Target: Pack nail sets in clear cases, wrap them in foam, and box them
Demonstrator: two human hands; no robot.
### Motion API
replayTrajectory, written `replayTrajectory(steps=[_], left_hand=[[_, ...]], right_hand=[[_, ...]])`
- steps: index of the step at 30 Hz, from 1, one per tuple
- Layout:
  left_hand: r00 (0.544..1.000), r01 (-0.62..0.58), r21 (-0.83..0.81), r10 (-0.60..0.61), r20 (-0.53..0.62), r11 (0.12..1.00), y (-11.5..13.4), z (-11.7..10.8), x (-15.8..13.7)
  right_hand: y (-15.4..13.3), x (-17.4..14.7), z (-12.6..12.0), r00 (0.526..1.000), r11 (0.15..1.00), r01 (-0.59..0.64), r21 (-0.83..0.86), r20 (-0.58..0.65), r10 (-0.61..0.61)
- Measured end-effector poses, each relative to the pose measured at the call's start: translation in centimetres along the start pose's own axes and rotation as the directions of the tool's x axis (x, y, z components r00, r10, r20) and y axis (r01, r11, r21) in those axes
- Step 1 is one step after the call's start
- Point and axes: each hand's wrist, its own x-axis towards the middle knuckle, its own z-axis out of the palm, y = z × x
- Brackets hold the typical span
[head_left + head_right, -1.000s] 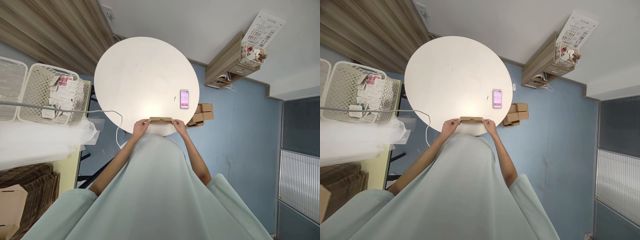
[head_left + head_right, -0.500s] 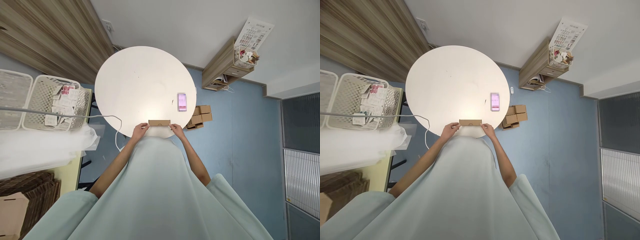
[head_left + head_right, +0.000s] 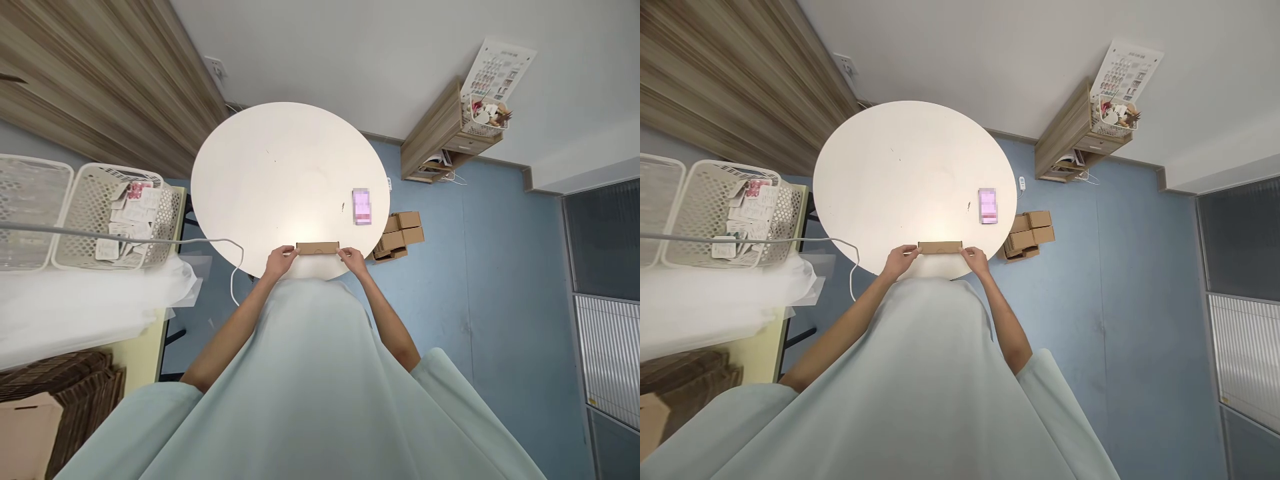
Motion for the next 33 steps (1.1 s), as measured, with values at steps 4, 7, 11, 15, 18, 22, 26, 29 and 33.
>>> replayTrajectory(steps=[4, 7, 11, 15, 18, 22, 26, 29, 33], left_hand=[[1.0, 0.013, 0.04, -0.013, -0.011, 0.999, 0.3, 0.5, 0.0], [1.0, 0.007, 0.057, -0.006, -0.019, 0.998, 0.4, 1.0, -0.1], [0.999, -0.006, 0.04, 0.007, -0.039, 0.999, 0.0, 1.6, -0.6], [1.0, 0.001, 0.024, 0.0, -0.031, 1.0, -0.9, 1.8, -1.6], [1.0, -0.008, 0.031, 0.008, -0.001, 0.999, -1.9, 2.0, -2.6], [0.999, -0.002, 0.025, 0.001, 0.039, 1.0, -3.5, 2.7, -3.9], [0.996, 0.035, 0.052, -0.039, 0.077, 0.998, -4.6, 3.9, -4.2], [0.992, 0.077, 0.036, -0.08, 0.097, 0.996, -5.1, 4.8, -3.8], [0.986, 0.142, -0.128, -0.129, 0.101, 0.982, -5.3, 5.3, -3.5]], right_hand=[[0.0, 0.4, 0.3, 1.0, 0.999, 0.022, 0.027, -0.022, -0.021], [-0.2, 0.9, 0.5, 0.998, 0.998, 0.052, 0.025, -0.029, -0.051], [-0.6, 1.2, 0.7, 0.998, 0.998, 0.06, 0.031, -0.029, -0.059], [-0.4, 0.2, 0.7, 0.998, 0.998, 0.061, 0.021, -0.017, -0.06], [0.3, -1.4, 0.7, 0.998, 0.998, 0.07, -0.005, -0.004, -0.07], [1.7, -3.4, 0.9, 0.998, 0.998, 0.057, -0.039, 0.012, -0.056], [3.2, -4.0, 1.5, 0.999, 0.998, 0.016, -0.063, 0.034, -0.014], [4.2, -3.8, 2.0, 1.0, 0.999, -0.002, -0.053, 0.022, 0.004], [4.9, -3.6, 2.6, 0.997, 0.995, -0.074, 0.074, 0.004, 0.074]])
